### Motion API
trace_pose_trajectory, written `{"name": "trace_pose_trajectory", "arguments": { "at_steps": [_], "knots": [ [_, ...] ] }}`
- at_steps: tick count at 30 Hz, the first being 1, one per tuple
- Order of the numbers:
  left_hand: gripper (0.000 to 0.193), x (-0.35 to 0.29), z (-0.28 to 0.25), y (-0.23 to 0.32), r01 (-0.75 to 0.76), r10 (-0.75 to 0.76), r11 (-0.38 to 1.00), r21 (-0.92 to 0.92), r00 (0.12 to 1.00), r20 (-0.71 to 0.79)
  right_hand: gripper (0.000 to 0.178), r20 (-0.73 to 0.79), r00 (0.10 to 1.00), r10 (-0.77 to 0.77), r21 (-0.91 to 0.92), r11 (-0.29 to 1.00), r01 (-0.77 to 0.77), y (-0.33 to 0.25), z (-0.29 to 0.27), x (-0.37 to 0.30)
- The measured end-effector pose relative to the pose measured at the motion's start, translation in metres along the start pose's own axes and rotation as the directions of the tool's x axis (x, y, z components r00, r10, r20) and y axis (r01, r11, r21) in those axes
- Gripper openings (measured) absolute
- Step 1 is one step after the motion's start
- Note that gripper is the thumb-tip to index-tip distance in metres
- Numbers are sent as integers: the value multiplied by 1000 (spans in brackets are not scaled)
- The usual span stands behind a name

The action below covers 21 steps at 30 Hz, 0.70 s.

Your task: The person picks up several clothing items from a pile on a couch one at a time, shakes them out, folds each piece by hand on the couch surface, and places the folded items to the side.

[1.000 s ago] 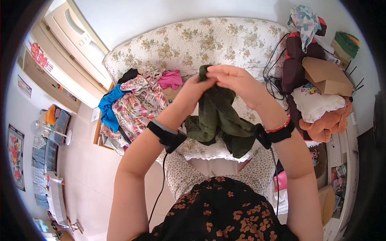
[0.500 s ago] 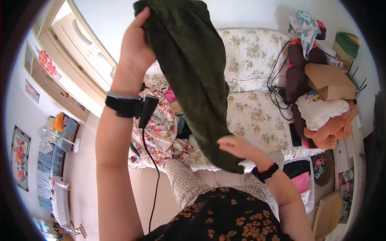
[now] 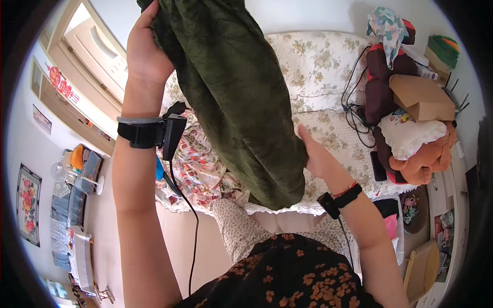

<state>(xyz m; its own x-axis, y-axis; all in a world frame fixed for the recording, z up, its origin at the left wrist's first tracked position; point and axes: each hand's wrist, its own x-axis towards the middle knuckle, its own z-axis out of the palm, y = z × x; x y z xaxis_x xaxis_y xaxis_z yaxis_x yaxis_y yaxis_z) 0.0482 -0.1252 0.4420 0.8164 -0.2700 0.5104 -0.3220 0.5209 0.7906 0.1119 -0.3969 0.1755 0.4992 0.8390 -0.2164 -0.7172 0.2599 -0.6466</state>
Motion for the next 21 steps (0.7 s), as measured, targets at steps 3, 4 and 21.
{"name": "trace_pose_trajectory", "arguments": {
  "at_steps": [3, 4, 21],
  "knots": [
    [38, -9, -6, 10, -45, 40, 995, 94, 998, 47, 52, 17, 1000, -11, -412, 911, 17, -5, 5, 3],
    [38, -13, -8, 13, -45, 41, 995, 90, 998, 43, 46, -29, 997, -77, -567, 822, 47, -13, 4, 1],
    [37, -89, -44, 65, -111, 123, 990, 81, 980, -157, 42, 216, 687, -694, -734, 348, 583, -117, 29, -45]
  ]
}}
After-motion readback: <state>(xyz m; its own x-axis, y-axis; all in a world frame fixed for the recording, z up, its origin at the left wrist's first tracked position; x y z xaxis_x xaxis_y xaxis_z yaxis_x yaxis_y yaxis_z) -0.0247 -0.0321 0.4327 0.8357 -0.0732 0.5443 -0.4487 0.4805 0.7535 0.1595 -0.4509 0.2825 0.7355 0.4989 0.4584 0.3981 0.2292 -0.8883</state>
